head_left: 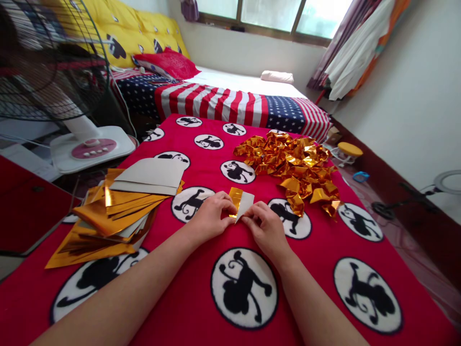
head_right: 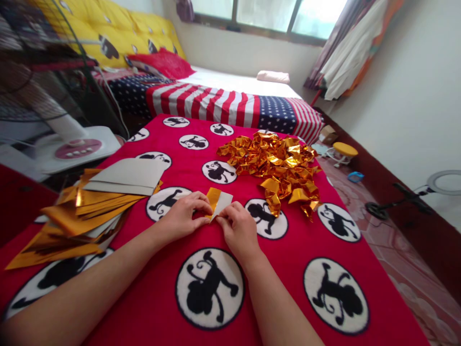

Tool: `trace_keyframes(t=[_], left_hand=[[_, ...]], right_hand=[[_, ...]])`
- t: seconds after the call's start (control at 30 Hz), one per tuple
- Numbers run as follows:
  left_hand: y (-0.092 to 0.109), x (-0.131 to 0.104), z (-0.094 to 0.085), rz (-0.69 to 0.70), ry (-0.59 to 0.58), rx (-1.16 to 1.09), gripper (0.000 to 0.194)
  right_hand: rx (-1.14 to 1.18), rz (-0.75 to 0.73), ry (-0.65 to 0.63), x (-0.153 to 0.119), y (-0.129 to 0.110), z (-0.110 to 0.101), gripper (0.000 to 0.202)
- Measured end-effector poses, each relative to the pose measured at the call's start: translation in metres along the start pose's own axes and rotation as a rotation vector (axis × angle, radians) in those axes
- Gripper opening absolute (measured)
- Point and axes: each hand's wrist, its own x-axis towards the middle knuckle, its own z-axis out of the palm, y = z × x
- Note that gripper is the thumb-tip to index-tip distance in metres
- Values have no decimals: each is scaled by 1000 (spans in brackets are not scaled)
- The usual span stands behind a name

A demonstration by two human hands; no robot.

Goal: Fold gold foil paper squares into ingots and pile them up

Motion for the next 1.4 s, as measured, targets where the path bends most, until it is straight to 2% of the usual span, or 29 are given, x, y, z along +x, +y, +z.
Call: trace_keyframes(t=[0.27, 0.53, 0.77, 1.03, 1.27, 1.4], left_hand=[[0, 0, 0, 8, 2, 13, 9], [0, 0, 1, 20, 12, 21, 7], [4, 1, 0, 35, 15, 42, 13], [5, -1, 6, -6, 48, 38, 2], [4, -4, 8, 10, 63, 58, 9], [3, -3, 9, 9, 46, 74, 14]], right_hand=[[-185, 64, 69, 4, -7, 8, 12], [-371, 38, 87, 2, -9, 15, 10], [-413, 32, 66, 3, -10, 14, 10], [-411, 28, 73, 4, -10, 15, 10], [-401, 49, 85, 4, -8, 16, 8], [-404, 109, 82, 11, -6, 14, 7]])
